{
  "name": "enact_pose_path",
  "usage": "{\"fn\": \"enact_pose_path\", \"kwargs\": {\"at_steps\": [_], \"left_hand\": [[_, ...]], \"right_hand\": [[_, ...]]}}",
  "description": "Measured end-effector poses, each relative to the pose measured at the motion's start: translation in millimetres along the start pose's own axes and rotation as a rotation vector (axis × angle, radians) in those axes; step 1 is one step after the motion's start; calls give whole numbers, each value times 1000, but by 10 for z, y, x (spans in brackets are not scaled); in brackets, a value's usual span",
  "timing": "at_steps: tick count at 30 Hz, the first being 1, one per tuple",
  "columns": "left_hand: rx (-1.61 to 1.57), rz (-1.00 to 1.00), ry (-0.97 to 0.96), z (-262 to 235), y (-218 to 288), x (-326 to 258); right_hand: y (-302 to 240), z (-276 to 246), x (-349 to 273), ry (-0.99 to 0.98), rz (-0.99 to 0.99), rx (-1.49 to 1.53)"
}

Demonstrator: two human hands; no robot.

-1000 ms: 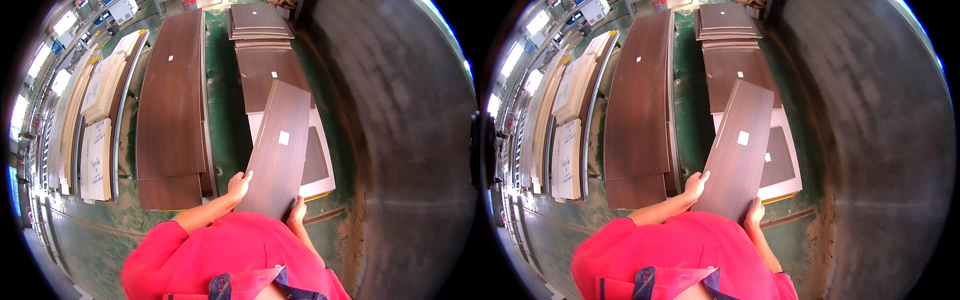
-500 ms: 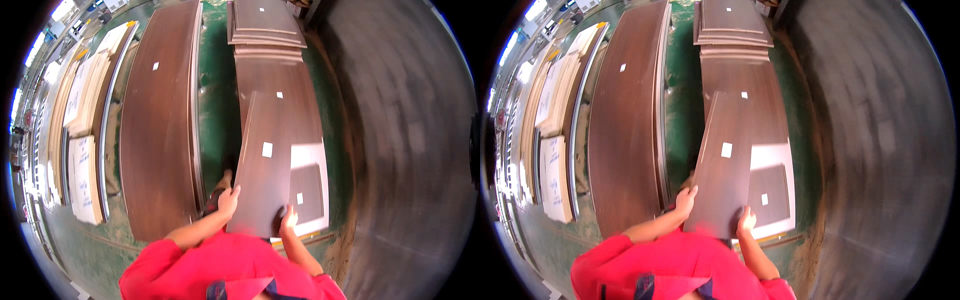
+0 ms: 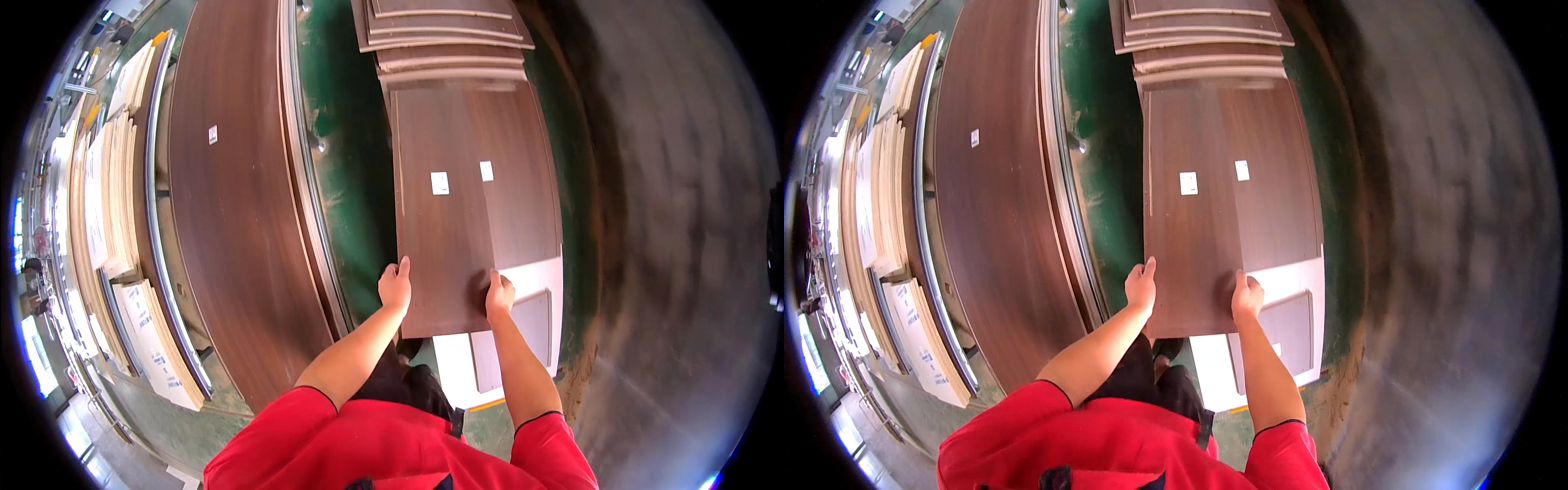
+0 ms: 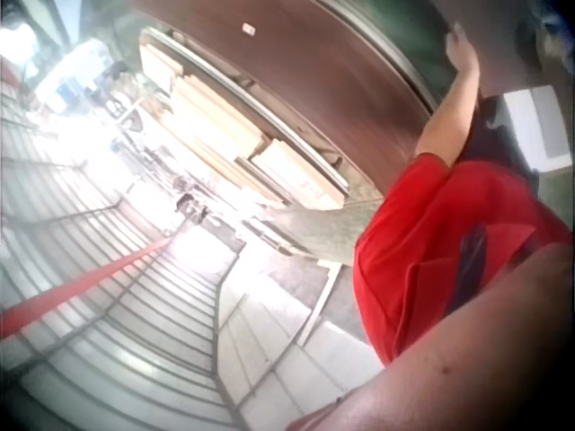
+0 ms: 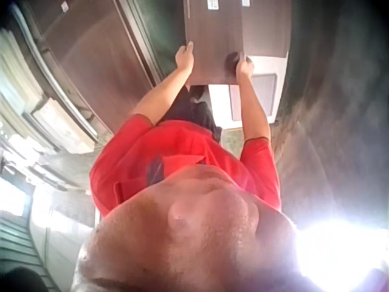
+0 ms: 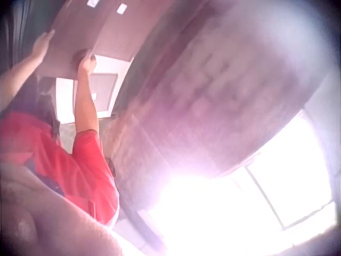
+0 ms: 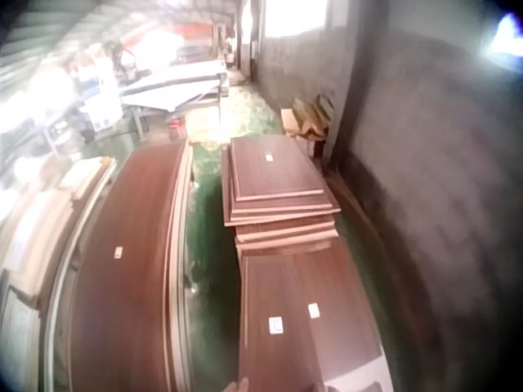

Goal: The person picks up a long wood board from a machine and places it onto a stack. They then pick up a rectangular wood board from a conveyor machine, sand its edges using a sanding block, and carry it to another stack, placing it on top.

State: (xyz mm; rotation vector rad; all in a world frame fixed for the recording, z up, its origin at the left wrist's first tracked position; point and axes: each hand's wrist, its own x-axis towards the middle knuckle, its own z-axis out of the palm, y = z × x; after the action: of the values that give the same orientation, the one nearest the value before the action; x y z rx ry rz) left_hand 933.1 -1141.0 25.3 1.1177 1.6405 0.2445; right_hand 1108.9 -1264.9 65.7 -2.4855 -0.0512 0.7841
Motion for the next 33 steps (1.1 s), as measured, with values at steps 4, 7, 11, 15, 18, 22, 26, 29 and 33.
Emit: {"fn": "enact_pose_path", "kwargs": {"at_steps": [4,7,11,15,18,22,26,29,33], "left_hand": [[83,0,-8,64,166,297],[208,-4,-98,94,202,427],[335,-45,-289,143,183,495],[363,-152,-348,260,142,558],[409,-163,-400,338,71,626],[546,-126,-446,357,-75,742],[626,-127,-467,109,-234,716],[339,-349,-732,-350,-304,523],[563,-186,-621,-1089,-229,171]], "right_hand": [[-153,213,310,51,-85,-6],[-117,301,504,43,-105,-30],[-5,285,687,-68,-58,-128],[75,296,805,-237,16,-254],[142,344,862,-259,24,-288],[293,382,856,-315,22,-382],[564,363,530,-283,-39,-491],[946,196,-67,-395,-93,-207],[1479,-105,-717,-418,35,-237]]}}
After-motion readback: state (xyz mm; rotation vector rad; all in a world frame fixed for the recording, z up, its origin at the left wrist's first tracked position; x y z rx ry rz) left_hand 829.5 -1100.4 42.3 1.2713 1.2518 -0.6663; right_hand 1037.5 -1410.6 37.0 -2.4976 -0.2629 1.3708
